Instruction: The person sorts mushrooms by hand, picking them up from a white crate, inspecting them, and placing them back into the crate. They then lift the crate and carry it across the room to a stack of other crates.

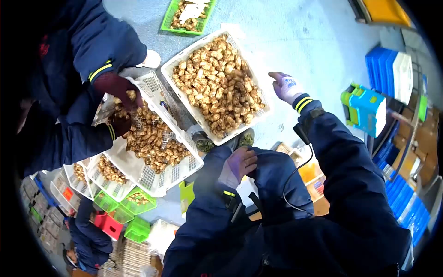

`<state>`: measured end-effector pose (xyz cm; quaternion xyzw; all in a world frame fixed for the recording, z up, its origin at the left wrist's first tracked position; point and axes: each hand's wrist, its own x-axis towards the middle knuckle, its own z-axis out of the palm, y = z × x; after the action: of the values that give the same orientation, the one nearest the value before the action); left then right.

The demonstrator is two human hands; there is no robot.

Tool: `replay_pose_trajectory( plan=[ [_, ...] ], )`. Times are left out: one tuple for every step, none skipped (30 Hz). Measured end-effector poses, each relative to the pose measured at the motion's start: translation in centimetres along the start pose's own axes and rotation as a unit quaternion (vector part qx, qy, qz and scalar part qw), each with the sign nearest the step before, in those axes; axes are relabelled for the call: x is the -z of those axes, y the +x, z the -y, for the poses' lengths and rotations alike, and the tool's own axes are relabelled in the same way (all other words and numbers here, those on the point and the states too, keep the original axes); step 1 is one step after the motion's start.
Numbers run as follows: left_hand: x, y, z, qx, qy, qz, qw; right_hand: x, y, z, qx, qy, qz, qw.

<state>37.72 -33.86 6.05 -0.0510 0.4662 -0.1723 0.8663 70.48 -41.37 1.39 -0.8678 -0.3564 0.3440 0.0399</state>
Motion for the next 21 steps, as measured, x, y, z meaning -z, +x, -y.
replay_pose_trajectory(
  plan=[
    [0.0,0.4,-0.5,-0.007,-0.026,0.027,0.999,1.5,0.9,0.6,0.021,-0.02,-0.014,0.999],
    [0.3,0.9,-0.2,-0.043,-0.067,0.035,0.996,2.5,1.9,1.1,0.042,-0.037,-0.022,0.998],
    [0.6,1.3,-0.1,-0.039,-0.092,0.024,0.995,2.5,3.7,1.0,0.075,-0.075,-0.043,0.993],
    [0.5,2.2,-0.5,-0.036,-0.115,0.015,0.993,3.0,5.9,1.5,0.098,-0.083,-0.03,0.991],
    [1.2,4.1,-0.3,-0.009,-0.157,-0.029,0.987,3.6,8.2,2.9,0.108,-0.097,-0.019,0.989],
    [2.8,6.2,0.4,0.008,-0.193,-0.019,0.981,3.9,10.2,4.5,0.116,-0.108,-0.001,0.987],
    [3.1,6.9,1.0,0.002,-0.22,-0.06,0.974,3.6,12.4,6.0,0.131,-0.109,0.005,0.985],
    [3.2,8.0,1.2,-0.007,-0.247,-0.099,0.964,3.0,14.8,7.2,0.15,-0.111,0.011,0.982],
    [8.7,13.5,5.3,-0.011,-0.255,-0.063,0.965,2.0,17.0,8.0,0.172,-0.125,0.016,0.977],
    [8.4,14.7,5.4,-0.029,-0.284,-0.096,0.954,0.5,19.2,8.7,0.197,-0.136,0.024,0.971],
    [7.5,15.1,5.2,-0.047,-0.315,-0.132,0.939,-1.5,22.0,9.2,0.206,-0.165,0.042,0.964],
    [6.6,15.8,5.0,-0.062,-0.342,-0.169,0.922,-3.4,24.5,9.1,0.241,-0.131,0.043,0.961],
    [5.6,17.4,4.6,-0.073,-0.3,-0.24,0.92,-5.1,26.1,9.2,0.244,-0.166,0.03,0.955],
    [6.9,19.8,5.4,-0.088,-0.337,-0.256,0.902,-6.5,27.9,9.1,0.245,-0.204,0.013,0.948],
    [8.3,22.0,6.2,-0.113,-0.333,-0.237,0.906,-7.9,29.2,8.9,0.251,-0.256,-0.006,0.933],
    [9.4,23.9,7.1,-0.141,-0.331,-0.22,0.907,-10.0,30.9,8.6,0.261,-0.305,-0.024,0.915],
    [9.6,25.9,7.1,-0.153,-0.4,-0.257,0.866,-10.3,32.4,8.7,0.26,-0.272,0.023,0.926],
    [8.9,25.9,6.9,-0.165,-0.411,-0.261,0.858,-9.3,32.5,9.7,0.235,-0.248,0.089,0.936],
    [9.2,26.2,7.6,-0.18,-0.42,-0.241,0.856,-10.4,33.4,9.3,0.252,-0.232,0.101,0.934],
    [9.9,27.1,8.1,-0.199,-0.422,-0.216,0.858,-10.0,33.9,9.9,0.267,-0.216,0.104,0.933],
    [10.5,27.8,8.8,-0.231,-0.428,-0.191,0.853,-9.1,33.7,9.8,0.209,-0.166,0.089,0.96]
  ],
)
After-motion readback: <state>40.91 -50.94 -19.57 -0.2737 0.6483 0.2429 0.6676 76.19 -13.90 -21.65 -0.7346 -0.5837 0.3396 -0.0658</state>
